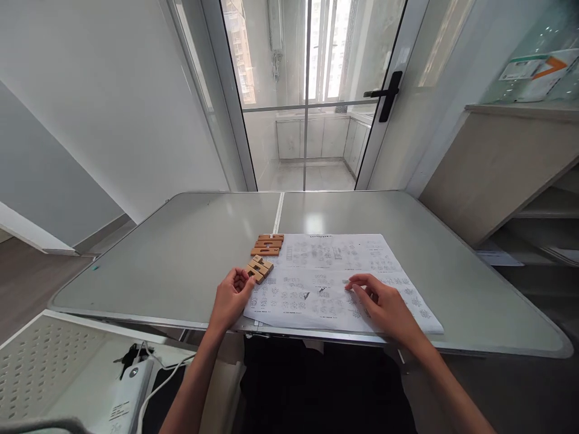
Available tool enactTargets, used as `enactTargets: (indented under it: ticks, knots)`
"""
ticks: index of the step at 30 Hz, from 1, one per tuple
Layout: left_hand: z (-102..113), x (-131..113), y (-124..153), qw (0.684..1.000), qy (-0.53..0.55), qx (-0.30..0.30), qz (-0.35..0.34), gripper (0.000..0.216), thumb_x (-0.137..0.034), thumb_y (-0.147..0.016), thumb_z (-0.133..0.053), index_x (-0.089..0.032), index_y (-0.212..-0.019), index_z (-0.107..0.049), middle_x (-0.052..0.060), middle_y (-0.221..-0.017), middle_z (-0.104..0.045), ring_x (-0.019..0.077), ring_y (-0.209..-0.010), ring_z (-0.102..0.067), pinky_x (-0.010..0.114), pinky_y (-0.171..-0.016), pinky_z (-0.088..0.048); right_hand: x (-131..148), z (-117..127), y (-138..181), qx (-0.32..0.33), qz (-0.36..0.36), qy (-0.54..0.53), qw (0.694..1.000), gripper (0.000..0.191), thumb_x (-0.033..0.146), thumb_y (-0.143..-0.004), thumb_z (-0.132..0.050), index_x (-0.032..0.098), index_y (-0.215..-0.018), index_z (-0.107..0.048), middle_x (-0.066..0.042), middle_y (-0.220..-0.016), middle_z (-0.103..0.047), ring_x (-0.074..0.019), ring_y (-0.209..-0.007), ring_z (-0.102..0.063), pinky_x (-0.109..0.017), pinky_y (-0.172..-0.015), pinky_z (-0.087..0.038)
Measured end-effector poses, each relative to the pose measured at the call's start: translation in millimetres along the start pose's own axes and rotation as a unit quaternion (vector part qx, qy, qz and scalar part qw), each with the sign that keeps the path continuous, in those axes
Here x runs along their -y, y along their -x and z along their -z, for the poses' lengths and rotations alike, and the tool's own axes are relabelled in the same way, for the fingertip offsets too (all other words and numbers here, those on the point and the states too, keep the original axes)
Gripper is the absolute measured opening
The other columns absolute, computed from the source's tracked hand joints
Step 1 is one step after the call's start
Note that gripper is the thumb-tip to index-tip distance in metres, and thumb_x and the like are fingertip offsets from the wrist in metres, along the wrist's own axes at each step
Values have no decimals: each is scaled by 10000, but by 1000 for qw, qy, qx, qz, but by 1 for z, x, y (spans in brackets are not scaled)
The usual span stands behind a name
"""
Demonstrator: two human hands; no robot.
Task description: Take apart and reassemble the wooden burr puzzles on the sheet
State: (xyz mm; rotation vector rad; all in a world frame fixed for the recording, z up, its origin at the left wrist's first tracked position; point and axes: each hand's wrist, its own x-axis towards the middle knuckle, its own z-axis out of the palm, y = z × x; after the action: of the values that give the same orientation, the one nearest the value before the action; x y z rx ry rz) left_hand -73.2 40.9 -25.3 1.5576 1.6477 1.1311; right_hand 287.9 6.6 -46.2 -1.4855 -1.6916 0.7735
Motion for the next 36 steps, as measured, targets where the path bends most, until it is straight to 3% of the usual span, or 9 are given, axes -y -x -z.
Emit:
enactTargets:
  ticks: [6,15,36]
  knots:
    - [2,-6,3,1000,-25,15,5,256,-425,-824,-633,-218,-768,-492,-52,-680,-478,123,-609,-461,226,-578,-370,3,0,1,-8,-9,-8,1000,394,582,-1002,-498,245,-1094,-680,-72,-1034,-803,-188,-616,-606,-336,-633,-516]
    - [2,-17,6,999,-43,-2,3,268,-443,-793,-621,-223,-718,-488,-50,-652,-468,128,-597,-453,227,-573,-371,2,1,3,-10,-33,-32,999,400,582,-993,-519,238,-1106,-690,-80,-1014,-802,-202,-644,-619,-331,-614,-511]
    - [0,-7,5,999,-44,-3,-2,287,-451,-833,-613,-220,-733,-475,-54,-660,-453,123,-598,-432,227,-577,-352,0,1,1,-11,-31,-28,999,400,592,-983,-530,238,-1072,-697,-64,-974,-799,-187,-625,-590,-317,-625,-496]
